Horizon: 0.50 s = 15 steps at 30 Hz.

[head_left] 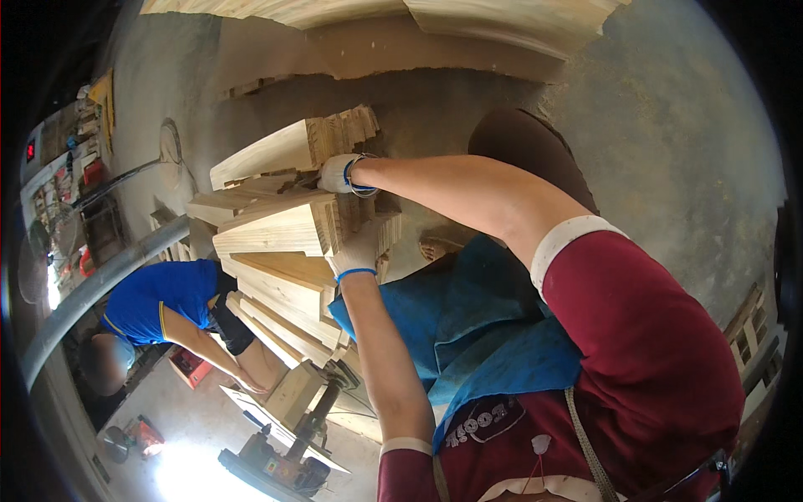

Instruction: Sanding the edges of wooden furniture components using sandpaper.

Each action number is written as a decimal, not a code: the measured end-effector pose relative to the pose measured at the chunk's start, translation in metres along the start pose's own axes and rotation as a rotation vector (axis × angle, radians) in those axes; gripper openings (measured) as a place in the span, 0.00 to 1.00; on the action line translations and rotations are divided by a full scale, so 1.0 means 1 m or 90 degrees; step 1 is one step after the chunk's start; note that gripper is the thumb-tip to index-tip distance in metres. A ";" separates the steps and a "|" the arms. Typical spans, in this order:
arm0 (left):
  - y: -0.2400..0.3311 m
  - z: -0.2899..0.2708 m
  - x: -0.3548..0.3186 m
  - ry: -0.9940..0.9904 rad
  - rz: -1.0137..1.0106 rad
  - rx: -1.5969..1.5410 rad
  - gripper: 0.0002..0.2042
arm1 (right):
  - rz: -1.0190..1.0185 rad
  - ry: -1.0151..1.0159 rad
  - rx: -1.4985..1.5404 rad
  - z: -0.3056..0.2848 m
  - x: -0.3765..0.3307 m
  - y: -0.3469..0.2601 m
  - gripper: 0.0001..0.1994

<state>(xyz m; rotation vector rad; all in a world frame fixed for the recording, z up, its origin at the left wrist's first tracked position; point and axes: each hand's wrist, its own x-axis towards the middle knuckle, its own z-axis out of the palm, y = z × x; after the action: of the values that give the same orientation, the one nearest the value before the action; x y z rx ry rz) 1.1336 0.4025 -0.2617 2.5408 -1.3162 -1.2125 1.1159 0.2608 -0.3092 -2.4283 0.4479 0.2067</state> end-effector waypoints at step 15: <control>-0.005 -0.013 -0.026 0.082 0.063 -0.171 0.36 | 0.174 0.186 0.403 0.004 -0.035 -0.003 0.20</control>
<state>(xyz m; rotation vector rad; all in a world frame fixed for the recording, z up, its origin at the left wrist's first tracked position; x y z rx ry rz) 1.1368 0.4206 -0.2383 2.2959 -1.1502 -1.1033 1.0844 0.2747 -0.3016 -1.7719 0.8349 -0.1617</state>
